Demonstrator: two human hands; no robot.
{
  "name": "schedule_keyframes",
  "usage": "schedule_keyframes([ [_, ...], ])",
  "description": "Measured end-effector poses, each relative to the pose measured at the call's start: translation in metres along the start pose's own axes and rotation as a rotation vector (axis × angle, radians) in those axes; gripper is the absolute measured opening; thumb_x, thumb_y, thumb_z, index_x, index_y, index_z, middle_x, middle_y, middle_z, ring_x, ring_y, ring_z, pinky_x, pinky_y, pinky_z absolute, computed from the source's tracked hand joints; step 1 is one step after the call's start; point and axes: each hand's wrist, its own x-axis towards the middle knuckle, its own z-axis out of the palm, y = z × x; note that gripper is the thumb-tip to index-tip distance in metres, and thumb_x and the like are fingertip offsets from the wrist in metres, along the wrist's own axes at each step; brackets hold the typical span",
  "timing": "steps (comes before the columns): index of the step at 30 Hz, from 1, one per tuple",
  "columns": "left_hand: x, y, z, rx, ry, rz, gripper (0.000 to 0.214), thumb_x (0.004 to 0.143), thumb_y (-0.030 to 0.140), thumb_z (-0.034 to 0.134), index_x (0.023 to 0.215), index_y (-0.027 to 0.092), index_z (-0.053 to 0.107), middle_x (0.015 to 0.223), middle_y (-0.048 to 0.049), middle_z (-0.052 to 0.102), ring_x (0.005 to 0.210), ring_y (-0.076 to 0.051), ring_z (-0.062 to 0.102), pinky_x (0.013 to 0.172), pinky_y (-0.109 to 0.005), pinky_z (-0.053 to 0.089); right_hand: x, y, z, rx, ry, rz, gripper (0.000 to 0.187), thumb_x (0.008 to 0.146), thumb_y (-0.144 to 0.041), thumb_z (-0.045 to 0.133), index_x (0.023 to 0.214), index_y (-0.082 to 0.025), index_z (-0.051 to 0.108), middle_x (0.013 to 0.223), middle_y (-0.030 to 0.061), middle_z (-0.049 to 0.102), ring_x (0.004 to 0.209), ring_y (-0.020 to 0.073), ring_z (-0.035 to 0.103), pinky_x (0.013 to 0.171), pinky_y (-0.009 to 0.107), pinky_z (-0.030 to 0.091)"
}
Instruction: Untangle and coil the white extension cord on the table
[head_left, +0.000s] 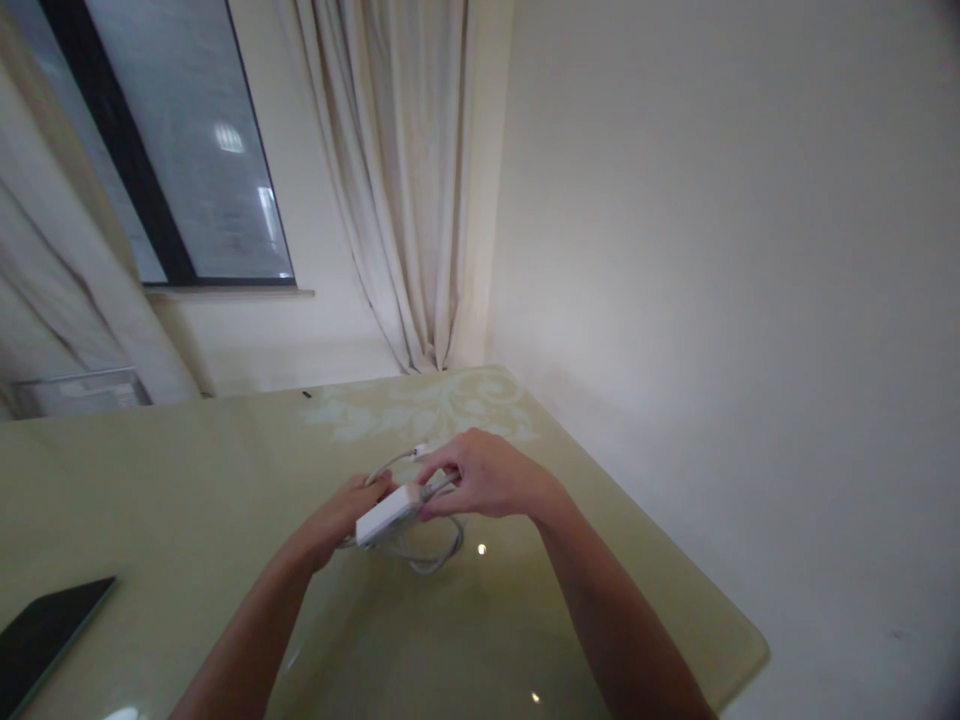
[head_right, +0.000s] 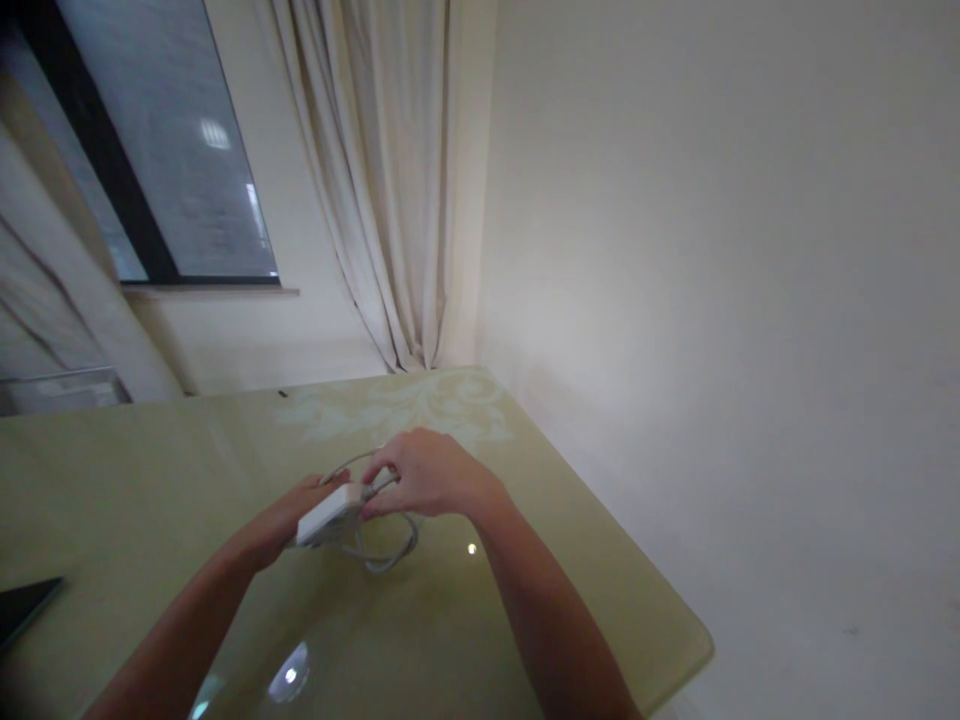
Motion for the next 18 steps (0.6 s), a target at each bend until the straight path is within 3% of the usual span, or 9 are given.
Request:
schedule_keyframes([
  [4,0.008,-0.008,-0.001,-0.04,0.056,-0.057,0.076,0.069,0.086,0.058,0.077,0.012,0.075,0.054,-0.0033,0.059,0.05,-0.016,0.047,0.049,-0.027,0.033,-0.004,-0.008,0.006,-0.232,-0.067,0.033,0.03,0.081,-0.048,0.081,0.104,-0.029,0.083,0.082,0.0021,0.077,0.077,0.019,0.068,0.064,0.026,0.038],
  [8,0.008,-0.012,-0.005,-0.12,0.065,-0.044,0.075,0.071,0.085,0.06,0.075,0.012,0.074,0.049,0.002,0.049,0.044,-0.012,0.04,0.045,-0.024,0.027,0.002,-0.02,0.02,-0.484,-0.036,0.136,0.022,0.085,-0.038,0.074,0.099,-0.023,0.081,0.09,0.0102,0.08,0.082,0.0269,0.074,0.067,0.031,0.047],
  [11,0.007,-0.014,-0.009,-0.156,0.067,-0.049,0.071,0.072,0.083,0.063,0.07,0.013,0.072,0.046,0.0027,0.047,0.042,-0.01,0.039,0.044,-0.022,0.029,0.006,-0.031,0.028,-0.556,-0.028,0.147,0.022,0.089,-0.037,0.071,0.1,-0.019,0.078,0.093,0.0138,0.08,0.086,0.0298,0.077,0.07,0.034,0.051],
  [15,0.008,-0.015,-0.014,-0.401,0.066,-0.12,0.049,0.077,0.062,0.074,0.068,0.015,0.064,0.045,0.0066,0.042,0.038,-0.007,0.036,0.04,-0.017,0.027,0.009,-0.038,0.034,-0.588,-0.002,0.132,0.023,0.097,-0.033,0.063,0.112,-0.018,0.072,0.091,0.0142,0.079,0.087,0.0301,0.078,0.07,0.035,0.054],
  [18,0.01,-0.013,-0.02,-0.551,0.094,-0.13,0.034,0.084,0.043,0.072,0.071,0.016,0.058,0.052,0.007,0.048,0.036,-0.002,0.027,0.037,-0.014,0.021,0.012,-0.033,0.042,-0.608,0.04,0.107,0.024,0.103,-0.024,0.052,0.12,-0.018,0.067,0.087,0.0134,0.079,0.082,0.0279,0.078,0.068,0.034,0.055],
])
